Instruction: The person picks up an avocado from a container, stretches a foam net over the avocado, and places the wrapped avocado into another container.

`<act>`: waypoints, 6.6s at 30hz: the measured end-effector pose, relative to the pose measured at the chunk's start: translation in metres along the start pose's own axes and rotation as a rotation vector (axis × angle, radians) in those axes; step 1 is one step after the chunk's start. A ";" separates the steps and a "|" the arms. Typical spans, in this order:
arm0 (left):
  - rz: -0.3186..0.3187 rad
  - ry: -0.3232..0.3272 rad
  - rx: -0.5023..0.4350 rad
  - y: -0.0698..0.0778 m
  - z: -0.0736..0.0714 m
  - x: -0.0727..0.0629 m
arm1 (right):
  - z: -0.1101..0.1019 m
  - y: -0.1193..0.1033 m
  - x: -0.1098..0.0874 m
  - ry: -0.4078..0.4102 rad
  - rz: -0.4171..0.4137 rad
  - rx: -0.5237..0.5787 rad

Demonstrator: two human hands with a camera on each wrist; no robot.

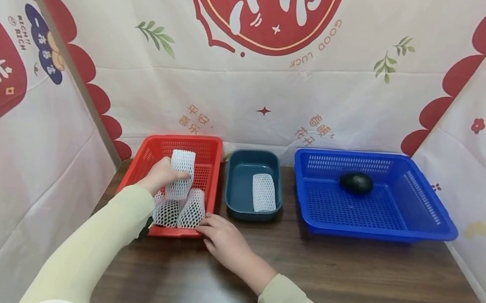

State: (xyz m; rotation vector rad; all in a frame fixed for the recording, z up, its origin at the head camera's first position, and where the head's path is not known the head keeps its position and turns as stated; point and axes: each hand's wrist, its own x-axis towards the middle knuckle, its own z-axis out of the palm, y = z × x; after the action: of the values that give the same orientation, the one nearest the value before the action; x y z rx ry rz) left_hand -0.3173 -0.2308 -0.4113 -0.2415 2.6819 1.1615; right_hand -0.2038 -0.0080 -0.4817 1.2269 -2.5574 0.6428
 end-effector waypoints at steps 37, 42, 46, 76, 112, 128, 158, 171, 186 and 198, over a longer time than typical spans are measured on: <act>-0.299 -0.234 0.160 0.011 0.028 0.034 | -0.001 -0.007 -0.003 -0.032 0.036 0.026; -0.279 -0.242 0.129 0.011 0.030 0.035 | -0.002 -0.008 -0.004 -0.054 0.062 0.022; -0.254 -0.241 0.194 0.007 0.031 0.038 | -0.002 -0.009 -0.004 -0.070 0.069 0.017; 0.019 -0.147 0.236 0.020 0.001 0.026 | -0.033 0.015 0.000 -0.216 -0.077 -0.086; 0.485 -0.001 0.374 0.114 0.132 -0.058 | -0.151 0.151 -0.045 -0.172 0.377 -0.185; 0.845 -0.012 0.699 0.151 0.219 -0.082 | -0.175 0.202 -0.074 -0.315 0.514 -0.195; 0.915 -0.121 0.941 0.161 0.258 -0.068 | -0.206 0.307 -0.115 -0.403 0.709 -0.028; 0.916 -0.151 0.932 0.164 0.259 -0.070 | -0.200 0.317 -0.121 -0.432 0.732 -0.018; 0.907 -0.171 0.903 0.167 0.257 -0.075 | -0.179 0.324 -0.116 -0.506 0.805 0.092; 0.879 -0.184 0.902 0.169 0.257 -0.073 | -0.199 0.315 -0.109 -0.661 0.845 0.216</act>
State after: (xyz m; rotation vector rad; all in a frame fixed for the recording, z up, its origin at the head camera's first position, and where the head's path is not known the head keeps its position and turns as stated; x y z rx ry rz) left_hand -0.2535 0.0763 -0.4462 1.1841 2.8343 -0.0510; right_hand -0.3781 0.3360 -0.4396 0.3475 -3.6701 0.7596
